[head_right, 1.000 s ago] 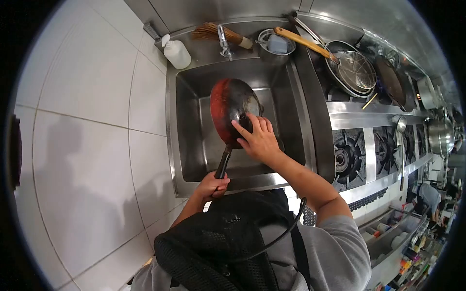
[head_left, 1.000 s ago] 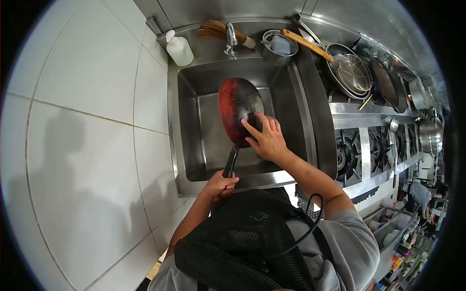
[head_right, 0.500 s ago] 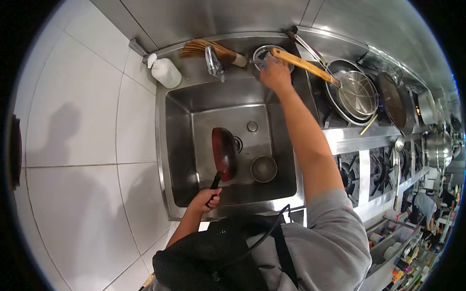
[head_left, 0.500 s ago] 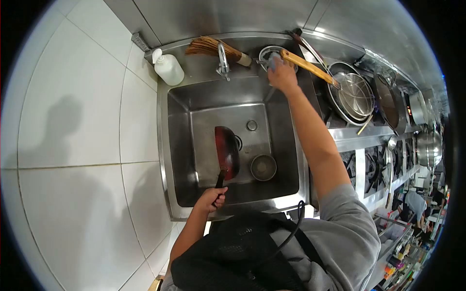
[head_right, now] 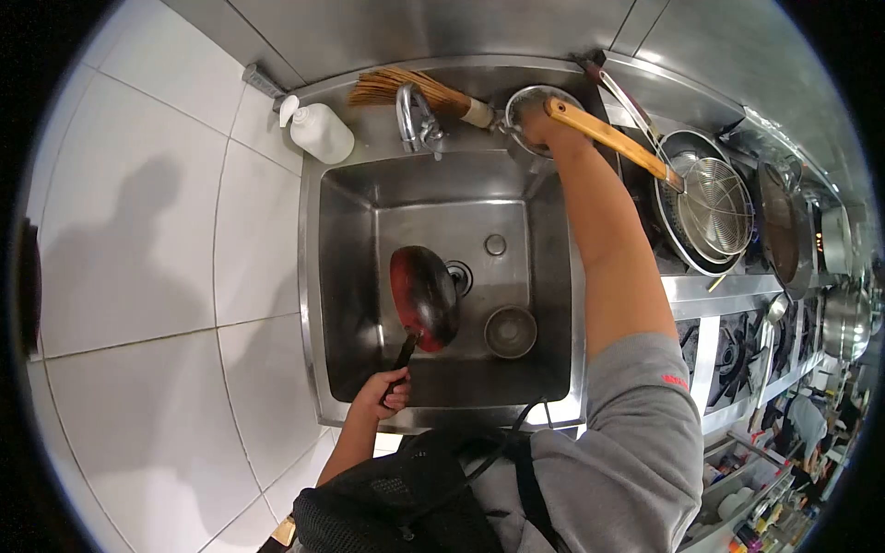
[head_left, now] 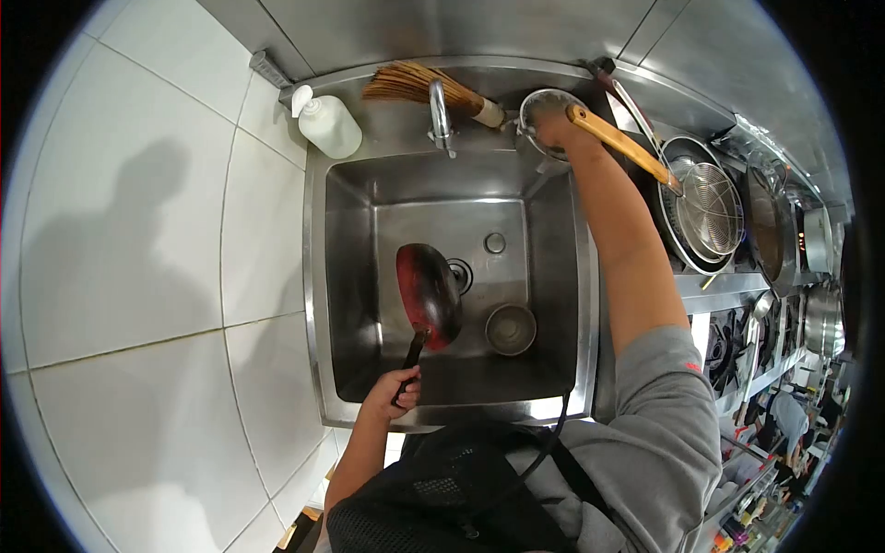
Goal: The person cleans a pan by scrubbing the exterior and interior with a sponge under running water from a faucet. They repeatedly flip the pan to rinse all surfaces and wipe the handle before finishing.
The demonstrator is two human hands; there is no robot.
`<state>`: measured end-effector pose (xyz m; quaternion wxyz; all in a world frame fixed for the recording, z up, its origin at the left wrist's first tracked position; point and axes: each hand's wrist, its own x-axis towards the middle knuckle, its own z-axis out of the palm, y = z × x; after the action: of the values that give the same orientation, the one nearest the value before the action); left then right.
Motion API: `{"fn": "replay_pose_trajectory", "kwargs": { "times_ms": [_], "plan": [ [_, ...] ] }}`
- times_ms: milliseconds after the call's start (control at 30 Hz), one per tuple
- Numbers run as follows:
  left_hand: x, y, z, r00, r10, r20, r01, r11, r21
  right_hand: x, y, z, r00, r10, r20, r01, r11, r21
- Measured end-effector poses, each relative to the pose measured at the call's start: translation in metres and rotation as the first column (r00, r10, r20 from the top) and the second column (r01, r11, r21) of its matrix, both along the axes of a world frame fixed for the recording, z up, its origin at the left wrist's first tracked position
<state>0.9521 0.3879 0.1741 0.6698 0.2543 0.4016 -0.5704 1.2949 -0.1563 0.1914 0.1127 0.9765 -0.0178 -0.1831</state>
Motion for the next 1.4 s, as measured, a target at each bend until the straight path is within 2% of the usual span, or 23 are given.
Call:
{"fn": "replay_pose_trajectory", "kwargs": {
  "times_ms": [33,67,133,233,267,333,433,467,533,567,600,633,667,700,733,767,833,867,933,1067,1133,1233,1400],
  "plan": [
    [-0.002,0.001,0.001,1.0,0.013,-0.006,-0.013,1.0,-0.01,-0.006,0.011,0.02,0.976,-0.203,-0.074,0.212,0.965,0.154],
    [-0.003,0.002,0.0,1.0,0.008,-0.009,-0.008,1.0,-0.008,-0.007,0.006,0.007,0.975,-0.207,-0.077,0.217,0.964,0.155],
    [-0.002,0.003,-0.003,1.0,0.002,-0.01,-0.002,1.0,-0.017,-0.004,-0.011,-0.037,0.854,-0.352,0.384,0.206,0.905,0.371],
    [-0.002,0.005,-0.006,1.0,-0.017,-0.008,0.017,1.0,-0.02,0.067,-0.12,-0.239,0.61,0.005,0.792,-0.142,0.985,0.103],
    [-0.001,0.005,-0.005,1.0,-0.017,-0.007,0.016,1.0,-0.021,0.064,-0.113,-0.224,0.609,0.006,0.793,-0.142,0.985,0.101],
    [0.0,0.004,-0.001,0.998,-0.053,0.02,0.053,0.999,0.002,0.058,-0.091,-0.176,0.84,-0.223,0.494,0.15,0.972,0.183],
    [-0.001,0.006,-0.007,0.998,-0.068,0.015,0.068,0.998,0.009,0.028,-0.034,-0.056,0.982,-0.191,0.005,0.191,0.98,0.063],
    [-0.001,0.006,-0.006,0.998,-0.064,0.016,0.063,0.998,0.01,0.029,-0.034,-0.065,0.982,-0.187,0.006,0.187,0.98,0.063],
    [-0.002,0.006,-0.004,0.998,-0.053,0.02,0.053,0.999,0.009,0.023,-0.036,-0.084,0.82,-0.462,0.338,0.307,0.853,0.422],
    [-0.002,0.006,-0.005,0.998,-0.053,0.018,0.053,0.999,0.008,0.015,-0.028,-0.066,0.82,-0.462,0.337,0.308,0.854,0.42],
    [-0.003,0.006,-0.007,0.999,-0.046,0.018,0.046,0.999,-0.005,0.004,-0.024,-0.045,0.958,-0.082,0.273,0.061,0.994,0.085],
    [-0.003,0.006,-0.008,0.999,-0.039,0.018,0.04,0.999,-0.02,-0.006,-0.018,-0.027,0.958,0.277,0.077,-0.255,0.942,-0.216],
    [-0.003,0.006,-0.007,0.999,-0.036,0.016,0.036,0.999,-0.024,-0.01,-0.017,-0.024,0.957,0.28,0.074,-0.258,0.941,-0.22],
    [-0.002,0.006,-0.005,0.999,-0.037,0.02,0.037,0.999,-0.024,-0.011,-0.013,-0.021,0.969,-0.009,0.246,-0.021,0.993,0.12],
    [-0.002,0.006,-0.004,0.999,-0.039,0.023,0.039,0.999,-0.021,-0.015,-0.01,-0.019,0.894,-0.334,0.298,0.165,0.865,0.475],
    [-0.002,0.006,-0.003,0.999,-0.034,0.024,0.035,0.999,-0.022,-0.025,0.001,-0.002,0.895,-0.33,0.299,0.161,0.866,0.474],
    [-0.002,0.005,-0.002,0.998,-0.049,0.048,0.048,0.999,0.01,-0.052,0.03,0.049,0.831,0.024,0.556,0.043,0.993,-0.108],
    [-0.002,0.004,0.0,0.998,-0.047,0.05,0.047,0.999,0.01,-0.059,0.033,0.055,0.829,0.025,0.558,0.042,0.993,-0.108],
    [-0.001,0.003,0.002,0.997,-0.053,0.051,0.052,0.999,0.014,-0.068,0.037,0.063,0.667,0.064,0.742,0.013,0.995,-0.098],
    [0.0,0.002,0.003,0.995,-0.079,0.063,0.078,0.997,0.014,-0.077,0.035,0.079,0.768,-0.042,0.639,0.02,0.999,0.042],
    [0.0,0.002,0.003,0.994,-0.088,0.067,0.088,0.996,0.009,-0.083,0.03,0.087,0.856,-0.15,0.494,-0.008,0.953,0.303],
    [-0.001,0.002,0.0,0.994,-0.08,0.07,0.081,0.997,-0.012,-0.083,0.024,0.094,0.872,-0.241,0.426,0.014,0.883,0.47],
    [0.0,0.003,0.0,0.996,-0.079,0.05,0.081,0.996,-0.026,-0.098,0.03,0.083,0.84,-0.074,0.537,-0.017,0.986,0.163]
  ]
}}
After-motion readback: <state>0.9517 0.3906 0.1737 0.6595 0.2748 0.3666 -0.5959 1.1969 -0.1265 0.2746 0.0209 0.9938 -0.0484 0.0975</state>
